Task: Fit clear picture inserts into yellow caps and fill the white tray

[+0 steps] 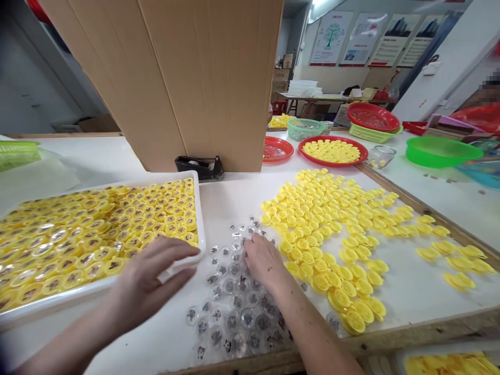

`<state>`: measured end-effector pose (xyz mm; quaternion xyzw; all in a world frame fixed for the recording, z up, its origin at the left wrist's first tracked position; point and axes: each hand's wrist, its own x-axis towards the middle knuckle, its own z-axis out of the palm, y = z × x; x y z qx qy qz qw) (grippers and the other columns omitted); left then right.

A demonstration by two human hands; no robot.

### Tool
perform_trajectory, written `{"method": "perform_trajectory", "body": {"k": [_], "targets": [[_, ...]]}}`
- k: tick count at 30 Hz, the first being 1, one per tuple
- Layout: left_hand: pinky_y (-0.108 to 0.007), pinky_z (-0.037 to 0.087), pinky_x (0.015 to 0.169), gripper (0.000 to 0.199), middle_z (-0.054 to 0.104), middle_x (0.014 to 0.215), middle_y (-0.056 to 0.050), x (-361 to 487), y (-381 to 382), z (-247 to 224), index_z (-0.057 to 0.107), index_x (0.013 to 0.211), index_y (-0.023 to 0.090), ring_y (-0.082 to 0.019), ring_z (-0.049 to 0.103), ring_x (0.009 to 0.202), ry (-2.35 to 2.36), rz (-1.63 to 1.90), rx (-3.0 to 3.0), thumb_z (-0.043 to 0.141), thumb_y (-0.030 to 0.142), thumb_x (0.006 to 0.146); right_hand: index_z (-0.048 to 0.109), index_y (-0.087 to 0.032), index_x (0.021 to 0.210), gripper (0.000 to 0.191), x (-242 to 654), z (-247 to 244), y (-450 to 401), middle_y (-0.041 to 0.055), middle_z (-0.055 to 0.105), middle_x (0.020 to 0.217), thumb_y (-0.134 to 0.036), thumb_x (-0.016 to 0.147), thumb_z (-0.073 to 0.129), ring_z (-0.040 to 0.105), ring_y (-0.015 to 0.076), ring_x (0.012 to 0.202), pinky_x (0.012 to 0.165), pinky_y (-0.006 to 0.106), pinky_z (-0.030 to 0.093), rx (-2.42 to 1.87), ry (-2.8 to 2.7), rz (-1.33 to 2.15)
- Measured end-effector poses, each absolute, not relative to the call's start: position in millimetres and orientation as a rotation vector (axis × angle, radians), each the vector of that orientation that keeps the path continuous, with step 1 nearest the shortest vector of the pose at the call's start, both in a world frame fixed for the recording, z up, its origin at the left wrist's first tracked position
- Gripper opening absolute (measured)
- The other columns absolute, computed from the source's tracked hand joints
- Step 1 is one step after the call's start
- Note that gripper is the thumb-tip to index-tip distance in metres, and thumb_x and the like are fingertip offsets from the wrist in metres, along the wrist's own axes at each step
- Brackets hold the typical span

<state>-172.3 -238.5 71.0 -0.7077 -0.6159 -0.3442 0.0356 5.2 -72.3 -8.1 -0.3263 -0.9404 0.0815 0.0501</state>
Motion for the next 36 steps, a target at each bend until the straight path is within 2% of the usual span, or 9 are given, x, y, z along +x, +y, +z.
{"method": "perform_trajectory", "body": {"k": [4,8,12,17,20,24,28,33,36], "targets": [[-0.030,0.051,0.073,0.021,0.066,0.091,-0.007,-135.5,-201.6,47.8,0.064,0.101,0.019,-0.019,0.061,0.083,-2.077,-1.113,-2.325,0.055,0.022,0.083,0.060,-0.015,0.091,0.013,17.4,-8.3,-83.7,0.0098,0.060,0.090,-0.013,0.078,0.058,0.057,0.0245,0.084,0.073,0.033,0.042,-1.041,-2.787,0.257],[-0.028,0.050,0.079,0.026,0.067,0.097,-0.004,-124.2,-136.3,35.8,0.063,0.105,0.019,-0.018,0.062,0.088,-2.442,-0.941,-2.223,0.054,0.021,0.080,0.057,-0.015,0.096,0.018,28.1,-11.0,-96.1,0.0088,0.059,0.089,-0.010,0.080,0.051,0.057,0.0235,0.083,0.074,0.033,0.043,-1.039,-2.672,0.315],[-0.032,0.047,0.086,0.032,0.065,0.102,-0.007,-117.5,-67.8,15.8,0.060,0.110,0.017,-0.021,0.060,0.096,-2.565,-0.786,-2.134,0.057,0.024,0.079,0.054,-0.018,0.102,0.026,36.8,-20.2,-104.7,0.0079,0.056,0.096,-0.009,0.078,0.051,0.056,0.0215,0.084,0.073,0.031,0.044,-1.003,-2.555,0.403],[-0.043,0.048,0.085,0.037,0.058,0.114,-0.010,-107.1,-12.2,-12.7,0.054,0.116,0.015,-0.024,0.056,0.102,-2.615,-0.630,-2.123,0.059,0.033,0.084,0.055,-0.019,0.086,0.022,42.6,-39.8,-100.8,0.0057,0.055,0.086,-0.002,0.074,0.048,0.057,0.0196,0.075,0.065,0.028,0.044,-0.958,-2.454,0.514],[-0.043,0.049,0.086,0.032,0.057,0.115,-0.009,-104.1,1.5,-21.1,0.055,0.114,0.016,-0.022,0.057,0.101,-2.586,-0.584,-2.175,0.056,0.033,0.087,0.054,-0.020,0.078,0.019,43.7,-44.9,-95.2,0.0047,0.055,0.081,-0.002,0.075,0.047,0.057,0.0187,0.074,0.065,0.027,0.044,-0.914,-2.383,0.597],[-0.042,0.048,0.086,0.026,0.061,0.107,-0.008,-103.1,3.2,-18.6,0.059,0.105,0.015,-0.021,0.057,0.098,-2.547,-0.616,-2.191,0.058,0.031,0.085,0.057,-0.020,0.082,0.018,45.5,-40.4,-92.1,0.0049,0.058,0.083,-0.005,0.078,0.047,0.059,0.0182,0.076,0.069,0.028,0.045,-0.872,-2.259,0.728],[-0.033,0.048,0.077,0.029,0.065,0.092,-0.006,-103.6,-14.7,0.2,0.058,0.103,0.016,-0.020,0.061,0.084,-2.583,-0.775,-2.095,0.063,0.024,0.075,0.059,-0.021,0.099,0.026,47.5,-33.9,-91.9,0.0024,0.063,0.079,-0.010,0.078,0.050,0.061,0.0180,0.075,0.071,0.029,0.047,-0.888,-2.103,0.864],[-0.024,0.046,0.068,0.041,0.063,0.094,-0.002,-104.4,-78.2,24.2,0.052,0.117,0.024,-0.012,0.060,0.067,-2.598,-1.063,-2.031,0.056,0.027,0.076,0.058,-0.020,0.088,0.013,51.4,-29.3,-90.4,-0.0016,0.060,0.068,-0.019,0.082,0.047,0.060,0.0126,0.050,0.049,0.023,0.047,-0.971,-1.932,1.112],[-0.021,0.042,0.055,0.034,0.060,0.073,0.003,-105.2,-128.5,19.5,0.060,0.108,0.023,-0.010,0.054,0.055,-2.694,-1.220,-2.052,0.058,0.033,0.075,0.058,-0.021,0.089,0.013,53.3,-27.4,-90.4,-0.0036,0.059,0.061,-0.022,0.083,0.046,0.062,0.0129,0.048,0.043,0.021,0.047,-0.965,-1.919,1.257]]}}
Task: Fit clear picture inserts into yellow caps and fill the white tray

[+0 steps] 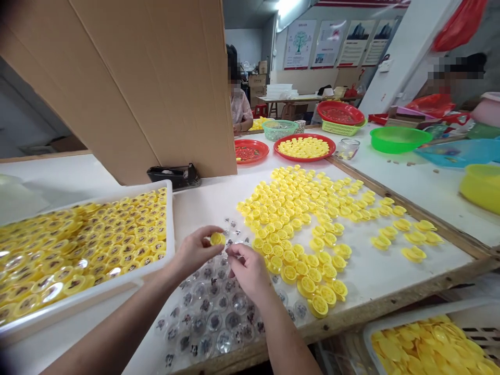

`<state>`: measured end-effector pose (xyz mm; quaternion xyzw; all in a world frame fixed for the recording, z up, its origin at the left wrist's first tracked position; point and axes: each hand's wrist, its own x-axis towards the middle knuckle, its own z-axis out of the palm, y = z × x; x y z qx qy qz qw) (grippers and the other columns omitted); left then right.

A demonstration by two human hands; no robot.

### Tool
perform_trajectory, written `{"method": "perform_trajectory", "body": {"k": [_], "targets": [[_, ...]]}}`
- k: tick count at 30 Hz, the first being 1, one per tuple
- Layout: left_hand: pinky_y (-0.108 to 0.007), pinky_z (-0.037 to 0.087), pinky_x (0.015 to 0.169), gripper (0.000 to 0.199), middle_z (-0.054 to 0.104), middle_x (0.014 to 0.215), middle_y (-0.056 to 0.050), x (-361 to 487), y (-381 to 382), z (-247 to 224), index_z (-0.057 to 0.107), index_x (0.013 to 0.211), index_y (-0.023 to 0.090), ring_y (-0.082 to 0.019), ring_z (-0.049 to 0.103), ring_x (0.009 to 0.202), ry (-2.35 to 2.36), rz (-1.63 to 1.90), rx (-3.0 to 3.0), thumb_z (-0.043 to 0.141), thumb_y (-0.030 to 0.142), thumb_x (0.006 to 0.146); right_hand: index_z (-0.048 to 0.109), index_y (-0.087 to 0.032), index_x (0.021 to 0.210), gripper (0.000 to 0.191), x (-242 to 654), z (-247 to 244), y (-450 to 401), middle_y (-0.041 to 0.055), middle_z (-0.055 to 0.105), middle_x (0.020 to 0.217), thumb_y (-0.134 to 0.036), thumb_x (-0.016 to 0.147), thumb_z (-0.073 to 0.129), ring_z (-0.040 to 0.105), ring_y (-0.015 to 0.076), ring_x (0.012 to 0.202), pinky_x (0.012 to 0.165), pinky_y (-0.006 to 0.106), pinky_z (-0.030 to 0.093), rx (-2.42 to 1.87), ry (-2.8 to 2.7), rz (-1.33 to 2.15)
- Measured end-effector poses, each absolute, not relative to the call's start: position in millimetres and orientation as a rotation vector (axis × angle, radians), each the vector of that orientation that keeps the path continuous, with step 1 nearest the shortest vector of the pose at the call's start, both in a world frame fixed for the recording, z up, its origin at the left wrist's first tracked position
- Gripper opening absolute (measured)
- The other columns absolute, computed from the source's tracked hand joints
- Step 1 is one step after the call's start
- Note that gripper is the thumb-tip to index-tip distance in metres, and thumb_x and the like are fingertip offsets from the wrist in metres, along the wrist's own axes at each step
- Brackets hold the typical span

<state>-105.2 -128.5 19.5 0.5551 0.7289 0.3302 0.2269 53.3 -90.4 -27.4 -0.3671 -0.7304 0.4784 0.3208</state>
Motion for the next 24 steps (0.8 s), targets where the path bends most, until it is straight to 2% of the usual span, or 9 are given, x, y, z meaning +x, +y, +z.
{"method": "perform_trajectory", "body": {"k": [2,4,9,16,21,24], "targets": [[-0.020,0.036,0.048,0.035,0.053,0.058,0.005,-106.1,-158.0,9.7,0.061,0.104,0.021,-0.010,0.049,0.050,1.897,0.910,1.364,0.060,0.036,0.074,0.057,-0.021,0.097,0.018,52.4,-26.0,-92.3,-0.0044,0.060,0.063,-0.022,0.082,0.047,0.061,0.0123,0.047,0.042,0.020,0.046,-0.959,-1.936,1.307],[-0.020,0.033,0.047,0.040,0.047,0.053,0.007,-106.8,-180.2,0.1,0.060,0.107,0.019,-0.011,0.045,0.049,1.797,0.916,1.239,0.062,0.034,0.071,0.055,-0.022,0.101,0.021,49.2,-24.3,-96.6,-0.0055,0.060,0.065,-0.020,0.081,0.049,0.060,0.0108,0.044,0.041,0.019,0.045,-0.958,-1.976,1.317],[-0.020,0.035,0.052,0.043,0.052,0.057,0.005,-108.0,-201.9,-5.0,0.062,0.111,0.021,-0.011,0.046,0.054,1.786,0.946,1.259,0.053,0.017,0.070,0.061,-0.022,0.083,0.013,33.9,-14.7,-113.1,-0.0049,0.060,0.060,-0.019,0.083,0.049,0.060,0.0108,0.045,0.045,0.020,0.045,-0.909,-2.187,1.221],[-0.021,0.039,0.055,0.028,0.064,0.073,0.000,-111.8,-203.9,-9.0,0.067,0.095,0.019,-0.013,0.052,0.060,1.821,1.016,1.279,0.055,0.020,0.070,0.065,-0.022,0.089,0.019,22.8,-3.3,-126.2,0.0037,0.068,0.084,-0.014,0.084,0.049,0.063,0.0181,0.081,0.074,0.031,0.048,-0.812,-2.378,0.891],[-0.021,0.038,0.053,0.042,0.061,0.068,0.002,-112.9,-205.9,-16.4,0.062,0.110,0.019,-0.013,0.051,0.058,1.805,1.050,1.174,0.060,0.022,0.068,0.060,-0.019,0.090,0.013,22.8,-9.4,-123.6,0.0083,0.066,0.086,-0.014,0.083,0.049,0.062,0.0215,0.081,0.072,0.034,0.048,-0.901,-2.351,0.706],[-0.021,0.036,0.053,0.037,0.061,0.069,0.002,-111.7,-205.8,-17.3,0.067,0.102,0.020,-0.012,0.050,0.059,1.726,1.058,1.205,0.057,0.016,0.067,0.059,-0.019,0.085,0.011,17.7,-7.8,-126.1,0.0080,0.063,0.083,-0.016,0.085,0.048,0.061,0.0211,0.078,0.071,0.033,0.047,-0.915,-2.355,0.651]]}}
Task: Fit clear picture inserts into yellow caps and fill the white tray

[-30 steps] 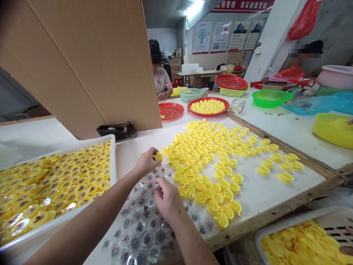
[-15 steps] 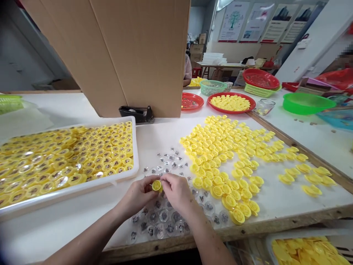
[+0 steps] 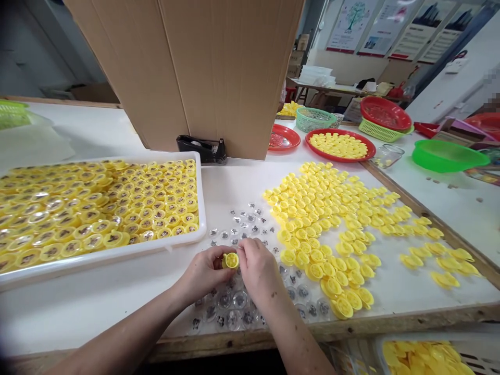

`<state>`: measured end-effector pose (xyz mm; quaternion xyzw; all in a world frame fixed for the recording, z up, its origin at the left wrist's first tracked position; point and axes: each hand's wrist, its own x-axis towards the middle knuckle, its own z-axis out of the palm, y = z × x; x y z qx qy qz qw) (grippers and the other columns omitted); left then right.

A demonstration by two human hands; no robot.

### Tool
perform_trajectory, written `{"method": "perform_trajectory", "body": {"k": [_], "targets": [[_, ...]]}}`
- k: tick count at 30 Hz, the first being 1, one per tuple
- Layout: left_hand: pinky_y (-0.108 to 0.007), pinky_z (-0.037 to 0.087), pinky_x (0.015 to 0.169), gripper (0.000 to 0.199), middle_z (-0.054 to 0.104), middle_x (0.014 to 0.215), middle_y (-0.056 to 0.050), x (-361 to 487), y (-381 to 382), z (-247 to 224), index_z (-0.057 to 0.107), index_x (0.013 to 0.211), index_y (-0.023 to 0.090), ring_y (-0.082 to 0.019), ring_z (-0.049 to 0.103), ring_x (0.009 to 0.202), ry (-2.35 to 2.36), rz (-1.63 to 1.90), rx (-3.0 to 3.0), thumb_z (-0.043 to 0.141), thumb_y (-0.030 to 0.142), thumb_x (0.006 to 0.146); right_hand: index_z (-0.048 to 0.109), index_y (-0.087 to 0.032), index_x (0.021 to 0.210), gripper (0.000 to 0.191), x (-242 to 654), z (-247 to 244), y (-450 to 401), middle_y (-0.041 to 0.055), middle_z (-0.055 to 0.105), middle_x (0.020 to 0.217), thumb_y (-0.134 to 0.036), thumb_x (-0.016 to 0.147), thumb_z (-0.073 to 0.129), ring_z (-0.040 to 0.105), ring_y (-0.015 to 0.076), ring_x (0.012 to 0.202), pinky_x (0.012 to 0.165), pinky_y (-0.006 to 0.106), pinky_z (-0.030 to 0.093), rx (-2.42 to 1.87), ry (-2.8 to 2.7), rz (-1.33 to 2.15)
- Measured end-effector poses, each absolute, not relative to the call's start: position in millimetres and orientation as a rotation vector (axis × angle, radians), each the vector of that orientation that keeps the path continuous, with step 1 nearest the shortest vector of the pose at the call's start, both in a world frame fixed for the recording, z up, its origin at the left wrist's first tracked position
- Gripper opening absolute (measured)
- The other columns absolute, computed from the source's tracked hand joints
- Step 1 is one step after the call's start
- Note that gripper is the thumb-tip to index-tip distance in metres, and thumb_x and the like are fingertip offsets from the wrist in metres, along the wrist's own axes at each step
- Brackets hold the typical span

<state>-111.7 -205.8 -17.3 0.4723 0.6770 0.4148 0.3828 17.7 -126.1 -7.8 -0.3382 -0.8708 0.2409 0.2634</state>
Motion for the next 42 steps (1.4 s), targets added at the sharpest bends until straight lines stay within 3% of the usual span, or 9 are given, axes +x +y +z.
{"method": "perform_trajectory", "body": {"k": [5,9,14,19,25,32,38,42], "targets": [[-0.021,0.038,0.056,0.033,0.064,0.072,0.002,-112.5,-205.1,-19.2,0.069,0.095,0.019,-0.012,0.051,0.062,1.680,1.114,1.153,0.056,0.013,0.066,0.062,-0.020,0.088,0.007,15.0,7.5,-132.9,0.0033,0.064,0.082,-0.018,0.082,0.058,0.061,0.0161,0.073,0.068,0.028,0.048,-0.863,-2.388,0.825],[-0.021,0.041,0.059,0.036,0.067,0.076,0.001,-114.4,-206.1,-16.5,0.068,0.099,0.019,-0.014,0.056,0.068,1.639,1.133,1.121,0.058,0.013,0.065,0.063,-0.023,0.099,0.033,25.1,11.2,-130.1,-0.0006,0.064,0.087,-0.004,0.072,0.059,0.061,0.0121,0.071,0.066,0.024,0.050,-0.844,-2.375,1.146],[-0.023,0.046,0.063,0.046,0.069,0.088,-0.001,-114.9,-210.4,-10.6,0.062,0.114,0.020,-0.016,0.060,0.074,1.450,1.140,1.173,0.052,0.010,0.070,0.059,-0.024,0.100,0.030,35.7,5.1,-131.1,-0.0010,0.066,0.090,-0.011,0.073,0.062,0.063,0.0137,0.078,0.072,0.027,0.052,-0.902,-2.203,1.224],[-0.029,0.049,0.078,0.038,0.069,0.097,-0.002,-116.7,-212.4,-8.3,0.061,0.116,0.021,-0.018,0.062,0.088,1.313,1.154,1.103,0.052,0.018,0.079,0.062,-0.022,0.095,0.019,42.0,6.1,-133.2,0.0015,0.067,0.089,-0.017,0.077,0.062,0.063,0.0151,0.076,0.072,0.029,0.053,-0.833,-2.205,1.127],[-0.028,0.053,0.069,0.038,0.068,0.085,-0.001,-113.6,-210.1,-17.0,0.061,0.114,0.020,-0.015,0.064,0.071,1.365,1.173,0.974,0.049,0.016,0.078,0.065,-0.023,0.104,0.025,43.8,5.7,-130.5,0.0047,0.065,0.095,-0.014,0.080,0.059,0.062,0.0169,0.085,0.073,0.030,0.054,-0.678,-2.308,0.977],[-0.026,0.051,0.063,0.037,0.069,0.085,-0.005,-111.4,-208.4,-18.9,0.059,0.108,0.013,-0.014,0.062,0.068,1.462,1.224,0.873,0.056,0.014,0.071,0.062,-0.023,0.105,0.026,42.7,4.6,-132.2,0.0040,0.064,0.095,-0.015,0.080,0.059,0.062,0.0142,0.072,0.063,0.027,0.055,-0.702,-2.325,0.934],[-0.026,0.051,0.068,0.026,0.070,0.086,-0.003,-110.4,-211.2,-15.9,0.064,0.100,0.017,-0.016,0.064,0.078,1.472,1.212,1.029,0.056,0.015,0.074,0.060,-0.024,0.109,0.032,42.1,10.0,-133.8,0.0065,0.062,0.107,-0.009,0.081,0.055,0.061,0.0188,0.096,0.083,0.033,0.052,-0.598,-2.393,0.754],[-0.024,0.050,0.068,0.032,0.070,0.086,-0.001,-110.4,-213.6,-13.4,0.064,0.105,0.019,-0.015,0.064,0.078,1.482,1.189,1.081,0.055,0.014,0.075,0.062,-0.023,0.106,0.027,42.4,11.1,-133.8,0.0060,0.063,0.103,-0.015,0.080,0.062,0.061,0.0194,0.095,0.081,0.033,0.053,-0.597,-2.409,0.818]]}}
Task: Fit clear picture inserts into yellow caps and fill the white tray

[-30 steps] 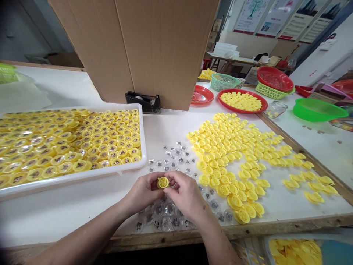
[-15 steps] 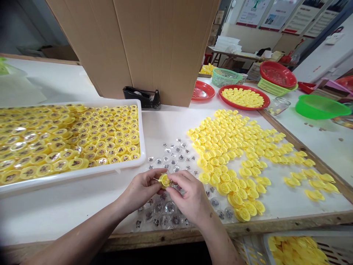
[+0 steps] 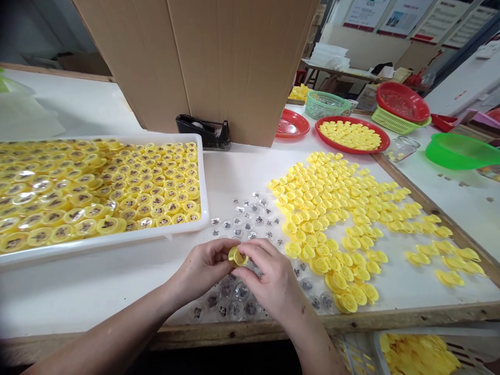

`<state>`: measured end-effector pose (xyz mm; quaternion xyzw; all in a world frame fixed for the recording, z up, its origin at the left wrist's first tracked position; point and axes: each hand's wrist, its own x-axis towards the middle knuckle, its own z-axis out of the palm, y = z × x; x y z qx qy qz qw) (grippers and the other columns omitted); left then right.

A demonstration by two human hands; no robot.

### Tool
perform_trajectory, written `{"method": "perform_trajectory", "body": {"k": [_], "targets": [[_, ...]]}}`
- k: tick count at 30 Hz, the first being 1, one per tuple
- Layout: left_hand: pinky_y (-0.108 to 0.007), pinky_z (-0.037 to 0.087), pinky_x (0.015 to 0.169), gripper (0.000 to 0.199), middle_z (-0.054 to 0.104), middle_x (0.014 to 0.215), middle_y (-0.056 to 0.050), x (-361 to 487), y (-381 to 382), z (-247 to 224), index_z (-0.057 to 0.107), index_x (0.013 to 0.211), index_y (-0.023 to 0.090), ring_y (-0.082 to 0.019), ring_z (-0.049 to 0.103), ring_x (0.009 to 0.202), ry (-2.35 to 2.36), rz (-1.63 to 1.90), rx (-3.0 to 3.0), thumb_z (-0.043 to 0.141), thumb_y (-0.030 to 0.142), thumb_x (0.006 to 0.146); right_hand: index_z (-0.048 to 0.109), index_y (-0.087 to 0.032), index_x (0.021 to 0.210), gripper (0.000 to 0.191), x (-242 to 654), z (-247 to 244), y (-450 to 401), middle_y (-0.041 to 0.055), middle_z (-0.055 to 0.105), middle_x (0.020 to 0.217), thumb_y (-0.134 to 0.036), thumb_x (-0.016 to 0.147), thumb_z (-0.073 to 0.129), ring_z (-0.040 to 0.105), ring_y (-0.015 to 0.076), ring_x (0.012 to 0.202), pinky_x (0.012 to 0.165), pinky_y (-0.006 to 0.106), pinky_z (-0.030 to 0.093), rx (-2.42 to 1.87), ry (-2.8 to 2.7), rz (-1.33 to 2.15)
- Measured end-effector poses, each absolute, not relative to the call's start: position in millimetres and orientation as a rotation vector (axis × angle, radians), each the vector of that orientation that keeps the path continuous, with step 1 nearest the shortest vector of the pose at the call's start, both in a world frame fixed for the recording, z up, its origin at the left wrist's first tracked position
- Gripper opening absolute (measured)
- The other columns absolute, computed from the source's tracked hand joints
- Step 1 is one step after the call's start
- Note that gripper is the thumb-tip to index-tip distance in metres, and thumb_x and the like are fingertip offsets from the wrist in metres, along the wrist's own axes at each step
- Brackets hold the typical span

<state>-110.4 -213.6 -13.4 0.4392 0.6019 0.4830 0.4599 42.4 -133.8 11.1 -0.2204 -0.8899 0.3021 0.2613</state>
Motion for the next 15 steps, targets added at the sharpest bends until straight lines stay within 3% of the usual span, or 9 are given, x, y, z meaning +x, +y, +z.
{"method": "perform_trajectory", "body": {"k": [10,15], "targets": [[-0.027,0.050,0.067,0.036,0.070,0.086,-0.003,-108.4,-213.7,-16.2,0.065,0.106,0.018,-0.017,0.064,0.078,1.393,1.203,0.964,0.054,0.013,0.072,0.062,-0.023,0.102,0.027,44.0,14.4,-134.7,0.0014,0.064,0.096,-0.016,0.077,0.069,0.060,0.0145,0.080,0.070,0.027,0.051,-0.713,-2.396,0.980],[-0.029,0.051,0.065,0.033,0.068,0.079,-0.004,-107.9,-211.9,-18.4,0.064,0.103,0.015,-0.017,0.063,0.071,1.311,1.207,0.822,0.059,0.018,0.071,0.062,-0.025,0.108,0.027,46.1,17.8,-133.2,0.0014,0.065,0.107,-0.018,0.083,0.064,0.060,0.0149,0.098,0.085,0.027,0.049,-0.668,-2.444,1.002]]}}
